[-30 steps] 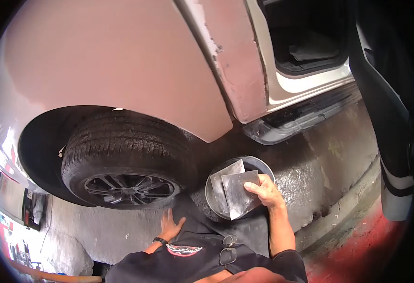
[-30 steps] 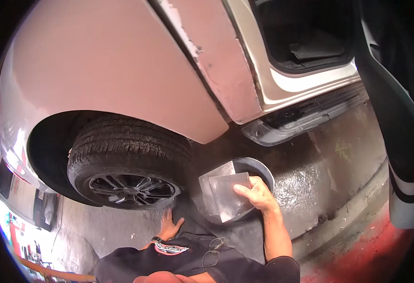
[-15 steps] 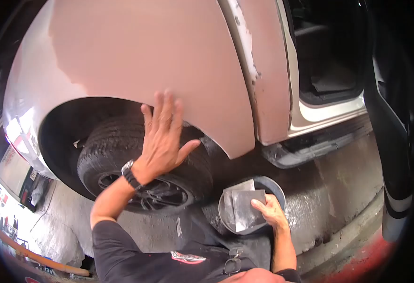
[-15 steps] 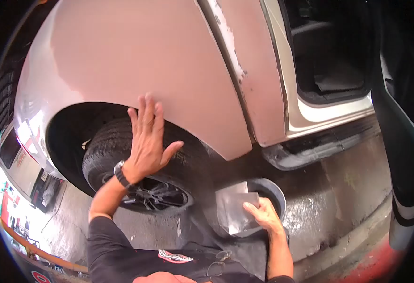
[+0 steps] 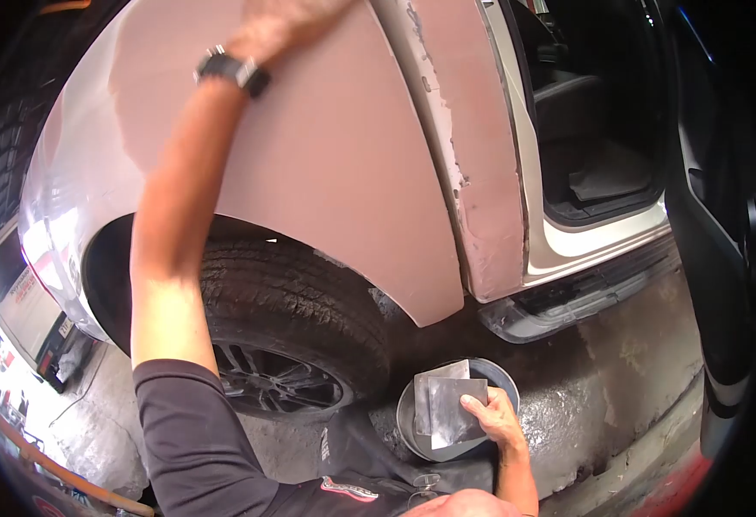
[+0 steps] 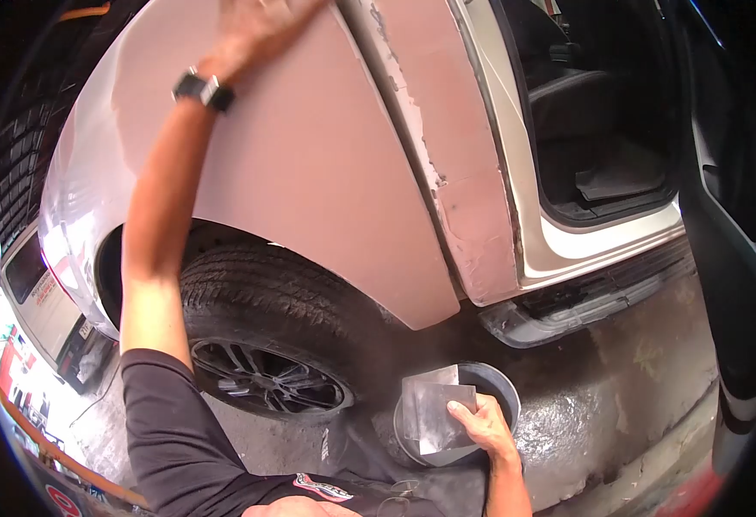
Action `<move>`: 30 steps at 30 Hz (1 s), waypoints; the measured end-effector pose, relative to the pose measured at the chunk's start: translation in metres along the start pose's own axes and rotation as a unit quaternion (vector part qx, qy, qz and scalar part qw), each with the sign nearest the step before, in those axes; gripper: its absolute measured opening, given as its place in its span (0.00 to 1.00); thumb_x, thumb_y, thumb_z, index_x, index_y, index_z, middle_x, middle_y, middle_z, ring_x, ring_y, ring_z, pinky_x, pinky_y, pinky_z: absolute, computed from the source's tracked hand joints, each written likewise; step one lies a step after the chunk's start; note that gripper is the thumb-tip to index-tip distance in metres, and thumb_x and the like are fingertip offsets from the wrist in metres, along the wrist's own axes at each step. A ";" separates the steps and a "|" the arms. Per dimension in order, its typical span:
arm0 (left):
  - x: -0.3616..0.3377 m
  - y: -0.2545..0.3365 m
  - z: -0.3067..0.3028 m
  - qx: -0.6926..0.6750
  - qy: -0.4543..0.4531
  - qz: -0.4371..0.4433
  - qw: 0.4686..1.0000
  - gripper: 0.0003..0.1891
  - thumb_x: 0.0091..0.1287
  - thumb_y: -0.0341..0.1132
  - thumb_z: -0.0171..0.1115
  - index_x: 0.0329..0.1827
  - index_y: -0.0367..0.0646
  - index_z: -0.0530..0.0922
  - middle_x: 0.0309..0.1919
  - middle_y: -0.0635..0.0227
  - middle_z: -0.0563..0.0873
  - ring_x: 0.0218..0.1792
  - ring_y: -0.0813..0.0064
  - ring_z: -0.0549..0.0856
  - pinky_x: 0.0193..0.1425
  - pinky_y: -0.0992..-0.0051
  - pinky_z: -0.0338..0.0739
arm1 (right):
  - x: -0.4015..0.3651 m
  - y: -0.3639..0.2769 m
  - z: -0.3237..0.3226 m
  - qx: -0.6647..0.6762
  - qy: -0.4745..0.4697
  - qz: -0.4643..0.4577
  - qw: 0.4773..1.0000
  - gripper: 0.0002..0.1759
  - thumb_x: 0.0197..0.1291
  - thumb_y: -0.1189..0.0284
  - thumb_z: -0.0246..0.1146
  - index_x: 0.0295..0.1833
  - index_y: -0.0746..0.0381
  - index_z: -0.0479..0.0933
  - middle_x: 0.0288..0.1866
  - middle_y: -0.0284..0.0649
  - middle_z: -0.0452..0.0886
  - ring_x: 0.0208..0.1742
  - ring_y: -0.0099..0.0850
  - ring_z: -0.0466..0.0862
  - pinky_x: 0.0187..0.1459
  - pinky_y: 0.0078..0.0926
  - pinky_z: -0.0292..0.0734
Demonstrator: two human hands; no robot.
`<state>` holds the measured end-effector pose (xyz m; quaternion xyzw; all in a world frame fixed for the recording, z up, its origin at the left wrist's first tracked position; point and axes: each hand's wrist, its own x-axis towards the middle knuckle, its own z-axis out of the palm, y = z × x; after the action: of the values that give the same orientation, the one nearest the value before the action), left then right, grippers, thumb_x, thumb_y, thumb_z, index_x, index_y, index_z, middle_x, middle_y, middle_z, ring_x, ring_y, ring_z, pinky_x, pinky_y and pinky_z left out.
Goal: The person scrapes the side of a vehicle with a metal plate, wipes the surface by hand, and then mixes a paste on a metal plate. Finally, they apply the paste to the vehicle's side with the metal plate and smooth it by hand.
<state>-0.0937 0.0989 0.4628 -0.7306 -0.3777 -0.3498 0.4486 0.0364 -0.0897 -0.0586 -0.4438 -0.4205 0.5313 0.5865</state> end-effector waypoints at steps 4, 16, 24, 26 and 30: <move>0.038 -0.012 -0.011 -0.133 0.055 -0.114 0.983 0.47 0.75 0.67 0.29 0.81 0.34 0.38 0.82 0.53 0.35 0.82 0.60 0.31 0.83 0.60 0.22 | -0.001 -0.002 -0.005 -0.017 0.003 -0.017 1.000 0.14 0.67 0.67 0.67 0.50 0.67 0.84 0.39 0.29 0.85 0.38 0.18 0.78 0.42 0.21 0.75; -0.127 0.059 0.094 -0.057 0.098 0.132 0.985 0.56 0.64 0.64 0.60 0.78 0.26 0.48 0.79 0.40 0.49 0.81 0.43 0.45 0.78 0.36 0.38 | -0.010 -0.010 -0.009 -0.027 0.009 -0.030 0.999 0.12 0.67 0.68 0.67 0.46 0.67 0.84 0.35 0.25 0.82 0.36 0.15 0.75 0.38 0.19 0.72; -0.203 0.092 0.101 -0.078 -0.051 0.160 0.983 0.58 0.60 0.64 0.62 0.79 0.25 0.48 0.80 0.42 0.46 0.82 0.46 0.42 0.80 0.44 0.29 | -0.012 -0.004 -0.012 -0.028 0.012 -0.028 0.999 0.12 0.67 0.68 0.66 0.47 0.67 0.83 0.37 0.26 0.83 0.37 0.15 0.76 0.39 0.20 0.73; -0.217 0.097 0.105 -0.072 -0.077 0.181 0.978 0.58 0.60 0.65 0.62 0.78 0.25 0.49 0.81 0.43 0.47 0.82 0.47 0.43 0.80 0.44 0.30 | -0.011 -0.001 -0.012 -0.036 0.012 -0.032 0.999 0.12 0.67 0.68 0.66 0.47 0.67 0.83 0.37 0.26 0.83 0.37 0.15 0.76 0.39 0.20 0.73; -0.247 0.108 0.117 -0.050 -0.119 0.236 0.963 0.57 0.60 0.67 0.60 0.78 0.27 0.52 0.80 0.44 0.49 0.82 0.49 0.44 0.81 0.44 0.31 | -0.014 -0.005 -0.011 -0.022 0.013 -0.031 0.999 0.12 0.67 0.69 0.67 0.48 0.67 0.83 0.37 0.26 0.83 0.36 0.15 0.76 0.39 0.19 0.73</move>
<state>-0.0961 0.1137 0.1694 -0.8569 -0.2269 -0.1634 0.4332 0.0471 -0.1043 -0.0570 -0.4504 -0.4383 0.4978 0.5977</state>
